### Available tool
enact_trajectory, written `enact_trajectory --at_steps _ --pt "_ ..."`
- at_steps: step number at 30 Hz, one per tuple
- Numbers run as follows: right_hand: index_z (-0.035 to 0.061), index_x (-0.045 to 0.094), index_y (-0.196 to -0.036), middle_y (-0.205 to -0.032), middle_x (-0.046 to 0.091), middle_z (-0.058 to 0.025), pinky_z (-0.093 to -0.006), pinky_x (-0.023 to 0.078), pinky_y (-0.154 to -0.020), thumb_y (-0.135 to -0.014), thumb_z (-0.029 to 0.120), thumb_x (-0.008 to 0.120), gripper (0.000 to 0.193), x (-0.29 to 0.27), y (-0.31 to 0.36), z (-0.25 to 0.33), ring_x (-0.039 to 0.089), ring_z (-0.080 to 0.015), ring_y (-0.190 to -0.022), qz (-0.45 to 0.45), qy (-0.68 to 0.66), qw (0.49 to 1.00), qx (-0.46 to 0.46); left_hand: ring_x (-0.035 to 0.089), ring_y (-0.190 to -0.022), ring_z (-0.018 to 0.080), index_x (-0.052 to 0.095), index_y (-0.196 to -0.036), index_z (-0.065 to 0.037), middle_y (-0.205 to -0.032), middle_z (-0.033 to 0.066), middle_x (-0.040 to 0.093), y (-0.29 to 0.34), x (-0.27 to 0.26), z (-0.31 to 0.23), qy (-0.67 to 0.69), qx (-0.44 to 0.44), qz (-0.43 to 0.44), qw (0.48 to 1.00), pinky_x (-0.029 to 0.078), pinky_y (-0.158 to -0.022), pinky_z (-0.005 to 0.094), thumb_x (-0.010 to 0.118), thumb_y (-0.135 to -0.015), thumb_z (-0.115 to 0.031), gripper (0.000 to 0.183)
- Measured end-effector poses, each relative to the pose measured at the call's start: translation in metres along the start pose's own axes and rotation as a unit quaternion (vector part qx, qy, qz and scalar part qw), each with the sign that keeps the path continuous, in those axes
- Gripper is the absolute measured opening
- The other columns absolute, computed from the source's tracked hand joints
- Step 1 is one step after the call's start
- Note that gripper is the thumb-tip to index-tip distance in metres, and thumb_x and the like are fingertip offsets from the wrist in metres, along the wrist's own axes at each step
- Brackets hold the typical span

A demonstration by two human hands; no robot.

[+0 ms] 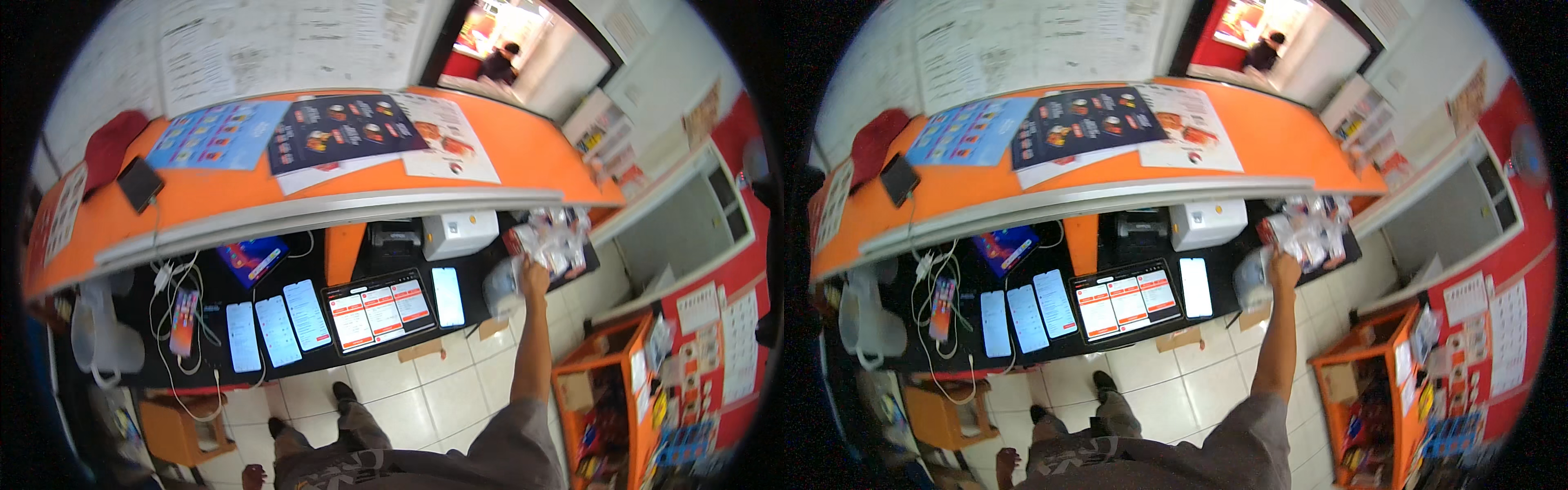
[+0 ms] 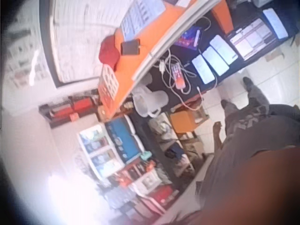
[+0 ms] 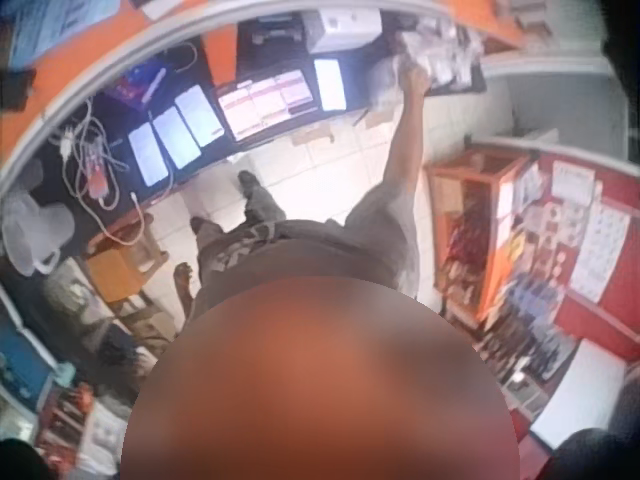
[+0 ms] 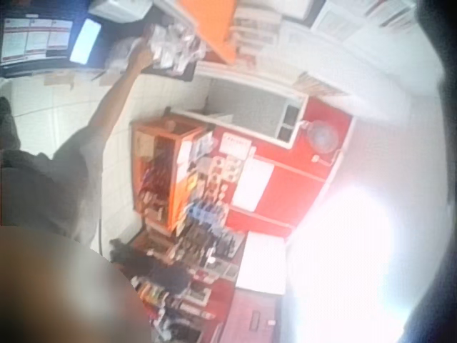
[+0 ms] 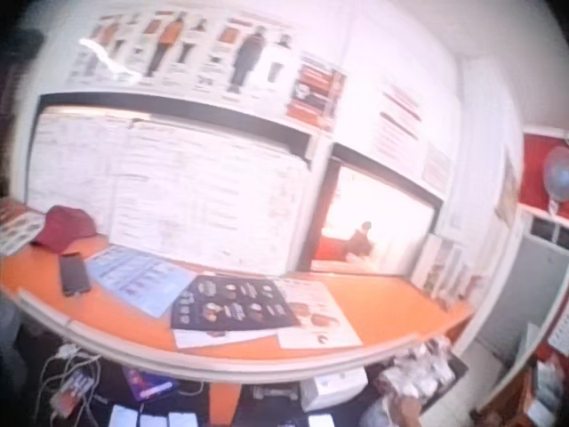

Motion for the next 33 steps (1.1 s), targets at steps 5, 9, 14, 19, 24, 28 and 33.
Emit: enact_trajectory --at_steps 5,9,14,19,24,28,33 --pt "-0.0018 0.068 -0.096 -0.071 0.064 -0.0211 -0.0488 0.045 -0.059 -0.100 0.031 0.046 0.040 -0.027 0.043 0.000 0.060 -0.0332 -0.063 0.027 -0.150 0.978 -0.144 0.073 -0.083 0.0343 0.069 -0.090 0.000 -0.087 0.0202 0.074 0.033 0.027 -0.008 -0.249 0.171 -0.120 0.946 0.058 -0.074 0.0458 0.068 -0.088 -0.027 0.026" --pt "0.0006 0.060 -0.096 -0.081 0.060 -0.0200 -0.0484 0.043 -0.064 -0.097 0.014 0.051 0.016 -0.086 0.141 0.103 0.057 -0.0372 -0.074 -0.058 -0.249 0.938 -0.235 0.067 -0.099 0.0357 0.069 -0.108 -0.002 -0.105 0.0175 0.072 0.034 0.076 -0.046 -0.387 0.210 -0.013 0.898 0.056 -0.087 0.0426 0.070 -0.087 -0.020 0.028" --pt "0.0024 0.057 -0.102 -0.082 0.060 -0.0166 -0.0437 0.046 -0.064 -0.097 0.015 0.053 0.014 -0.132 0.369 0.339 0.057 -0.0308 -0.072 0.047 -0.461 0.802 -0.378 0.060 -0.121 0.0348 0.058 -0.131 0.005 -0.134 0.0220 0.060 0.147 0.067 -0.219 -0.094 0.442 0.025 0.892 0.046 -0.108 0.0430 0.071 -0.094 -0.040 0.060" --pt "0.0042 0.053 -0.109 -0.083 0.059 -0.0131 -0.0389 0.048 -0.063 -0.097 0.016 0.054 0.017 -0.192 0.629 0.497 0.057 -0.0244 -0.069 0.295 -0.553 0.595 -0.503 0.047 -0.135 0.0396 0.040 -0.147 0.002 -0.145 0.0270 0.048 0.311 -0.089 -0.276 -0.117 0.564 -0.043 0.817 0.037 -0.114 0.0457 0.084 -0.071 -0.056 0.105" --pt "0.0066 0.049 -0.107 -0.077 0.055 -0.0081 -0.0348 0.047 -0.065 -0.102 0.018 0.050 0.013 -0.309 0.845 0.581 0.055 -0.0180 -0.068 0.521 -0.583 0.274 -0.560 0.052 -0.130 0.0422 0.033 -0.150 0.003 -0.141 0.0311 0.050 0.397 -0.246 -0.173 -0.158 0.423 -0.040 0.891 0.040 -0.111 0.0460 0.091 -0.056 -0.060 0.127" --pt "0.0042 0.048 -0.103 -0.069 0.054 -0.0050 -0.0327 0.044 -0.065 -0.107 0.031 0.049 0.027 -0.396 0.990 0.611 0.054 -0.0163 -0.068 0.739 -0.412 0.129 -0.518 0.060 -0.122 0.0413 0.035 -0.147 -0.001 -0.135 0.0301 0.056 0.432 -0.309 -0.067 -0.008 0.279 -0.019 0.960 0.047 -0.104 0.0432 0.091 -0.059 -0.051 0.116" --pt "0.0034 0.061 -0.088 -0.090 0.059 -0.0066 -0.0309 0.046 -0.078 -0.104 0.042 0.055 0.042 -0.443 1.089 0.654 0.057 -0.0152 -0.087 0.752 -0.323 0.089 -0.567 0.052 -0.124 0.0249 0.039 -0.146 -0.004 -0.134 0.0161 0.056 0.400 -0.358 0.033 0.268 0.283 -0.102 0.915 0.042 -0.105 0.0370 0.086 -0.073 -0.044 0.095"
Point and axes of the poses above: each hand's wrist, its own y-axis away from the middle knuckle, its own x-axis out of the palm, z = x × y, the point moved 9 cm from there along -y, towards the middle knuckle
